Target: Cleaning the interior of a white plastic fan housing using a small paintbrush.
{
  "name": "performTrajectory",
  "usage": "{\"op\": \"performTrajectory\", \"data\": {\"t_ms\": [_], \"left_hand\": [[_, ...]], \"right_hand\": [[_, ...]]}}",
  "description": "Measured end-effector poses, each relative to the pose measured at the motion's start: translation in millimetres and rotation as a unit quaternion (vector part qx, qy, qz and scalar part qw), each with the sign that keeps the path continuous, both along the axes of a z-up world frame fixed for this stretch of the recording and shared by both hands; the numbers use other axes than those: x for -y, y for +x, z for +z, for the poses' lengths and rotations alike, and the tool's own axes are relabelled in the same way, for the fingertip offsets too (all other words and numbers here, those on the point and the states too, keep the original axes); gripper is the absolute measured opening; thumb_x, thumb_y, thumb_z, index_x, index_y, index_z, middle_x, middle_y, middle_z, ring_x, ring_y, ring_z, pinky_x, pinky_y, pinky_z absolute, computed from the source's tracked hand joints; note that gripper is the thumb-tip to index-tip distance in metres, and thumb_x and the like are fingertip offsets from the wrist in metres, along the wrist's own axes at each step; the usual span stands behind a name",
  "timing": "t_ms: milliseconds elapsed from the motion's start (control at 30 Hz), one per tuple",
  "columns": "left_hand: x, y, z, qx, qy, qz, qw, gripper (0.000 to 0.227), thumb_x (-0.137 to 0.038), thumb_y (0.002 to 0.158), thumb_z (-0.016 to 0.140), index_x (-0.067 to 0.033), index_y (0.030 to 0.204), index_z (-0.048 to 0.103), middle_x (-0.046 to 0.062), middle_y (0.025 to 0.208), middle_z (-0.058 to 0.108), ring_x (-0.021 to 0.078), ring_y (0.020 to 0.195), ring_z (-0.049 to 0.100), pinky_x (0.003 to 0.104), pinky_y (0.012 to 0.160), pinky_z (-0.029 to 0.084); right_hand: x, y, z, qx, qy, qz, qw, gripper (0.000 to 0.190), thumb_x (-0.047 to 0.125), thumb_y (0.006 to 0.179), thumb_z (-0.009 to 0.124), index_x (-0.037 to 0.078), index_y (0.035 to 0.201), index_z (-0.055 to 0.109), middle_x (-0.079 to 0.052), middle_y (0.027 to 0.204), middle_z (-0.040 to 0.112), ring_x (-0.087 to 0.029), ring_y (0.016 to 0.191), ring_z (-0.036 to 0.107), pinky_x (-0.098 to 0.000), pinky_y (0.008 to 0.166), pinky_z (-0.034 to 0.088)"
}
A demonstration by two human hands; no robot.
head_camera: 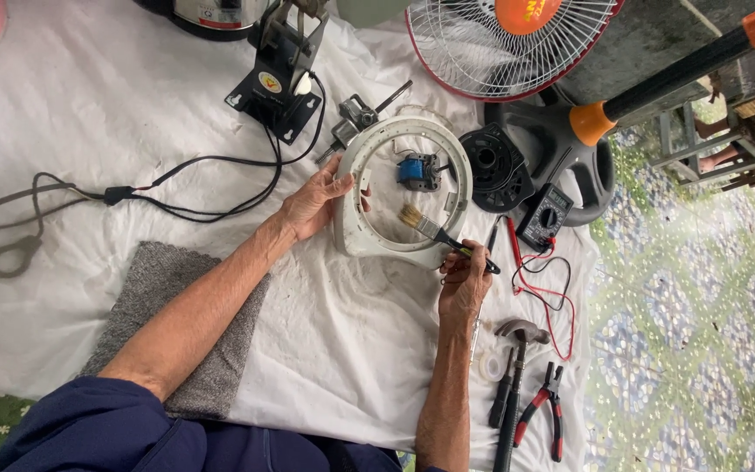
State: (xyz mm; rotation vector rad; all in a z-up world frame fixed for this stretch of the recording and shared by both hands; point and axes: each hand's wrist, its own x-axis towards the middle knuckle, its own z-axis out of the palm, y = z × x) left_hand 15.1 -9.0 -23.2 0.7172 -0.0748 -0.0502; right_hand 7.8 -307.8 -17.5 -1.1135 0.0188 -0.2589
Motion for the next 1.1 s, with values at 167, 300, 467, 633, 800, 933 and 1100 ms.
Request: {"op": "performTrajectory", "data": {"t_ms": [167, 300, 467, 633, 800, 933, 1100], "left_hand": [[-1, 0, 0, -0.004, 0.005, -0.003, 1.0, 0.036, -0.03, 0.093, 0.072, -0.021, 0.123, 0.055, 0.007, 0.107, 0.068, 0.0231, 0.093, 0.073, 0.039, 0.082, 0.063], [0, -6, 13, 0.002, 0.012, 0.006, 1.0, 0.038, -0.03, 0.092, 0.073, -0.0206, 0.125, 0.054, 0.007, 0.109, 0.068, 0.0221, 0.095, 0.072, 0.039, 0.084, 0.063], [0, -8, 16, -0.007, 0.004, 0.005, 1.0, 0.038, -0.028, 0.092, 0.072, -0.0206, 0.126, 0.054, 0.007, 0.109, 0.068, 0.0234, 0.094, 0.073, 0.04, 0.082, 0.063], [3, -9, 14, -0.01, -0.003, 0.009, 1.0, 0.041, -0.029, 0.091, 0.074, -0.0214, 0.126, 0.055, 0.007, 0.11, 0.069, 0.0235, 0.094, 0.073, 0.04, 0.082, 0.063], [1, -5, 7, -0.011, -0.006, 0.004, 1.0, 0.04, -0.029, 0.092, 0.074, -0.0217, 0.126, 0.055, 0.007, 0.11, 0.069, 0.0243, 0.095, 0.073, 0.04, 0.082, 0.063], [3, -5, 5, -0.012, -0.002, 0.004, 1.0, 0.042, -0.03, 0.09, 0.076, -0.0221, 0.126, 0.056, 0.007, 0.114, 0.069, 0.0239, 0.097, 0.073, 0.041, 0.083, 0.063], [0, 3, -9, -0.01, 0.006, 0.001, 1.0, 0.043, -0.032, 0.09, 0.076, -0.0231, 0.126, 0.055, 0.006, 0.114, 0.068, 0.0231, 0.097, 0.072, 0.04, 0.082, 0.064]], "right_hand": [[-1, 0, 2, -0.002, 0.004, 0.0, 1.0, 0.029, 0.031, 0.102, 0.061, 0.003, 0.106, 0.064, -0.016, 0.067, 0.067, -0.017, 0.053, 0.064, -0.0247, 0.046, 0.055], [-2, 0, 2, -0.004, 0.0, 0.003, 1.0, 0.03, 0.032, 0.102, 0.061, 0.003, 0.106, 0.064, -0.015, 0.067, 0.067, -0.016, 0.053, 0.064, -0.024, 0.046, 0.054], [-1, 1, 1, -0.003, -0.001, -0.001, 1.0, 0.03, 0.032, 0.102, 0.061, 0.002, 0.105, 0.064, -0.016, 0.066, 0.067, -0.016, 0.052, 0.064, -0.0242, 0.045, 0.054], [-2, 0, 1, -0.005, -0.004, -0.005, 1.0, 0.029, 0.031, 0.101, 0.062, 0.002, 0.105, 0.064, -0.016, 0.067, 0.067, -0.017, 0.053, 0.064, -0.0249, 0.046, 0.054], [-4, 0, 2, -0.002, -0.003, -0.003, 1.0, 0.03, 0.032, 0.101, 0.062, 0.002, 0.106, 0.065, -0.016, 0.067, 0.067, -0.016, 0.053, 0.063, -0.0247, 0.046, 0.054], [1, 2, -3, -0.002, 0.0, -0.001, 1.0, 0.029, 0.031, 0.102, 0.061, 0.002, 0.107, 0.064, -0.016, 0.067, 0.067, -0.017, 0.053, 0.064, -0.0247, 0.046, 0.055], [3, 0, -3, -0.003, -0.002, -0.001, 1.0, 0.028, 0.03, 0.102, 0.061, 0.002, 0.105, 0.065, -0.016, 0.066, 0.067, -0.017, 0.053, 0.064, -0.025, 0.046, 0.054]]}}
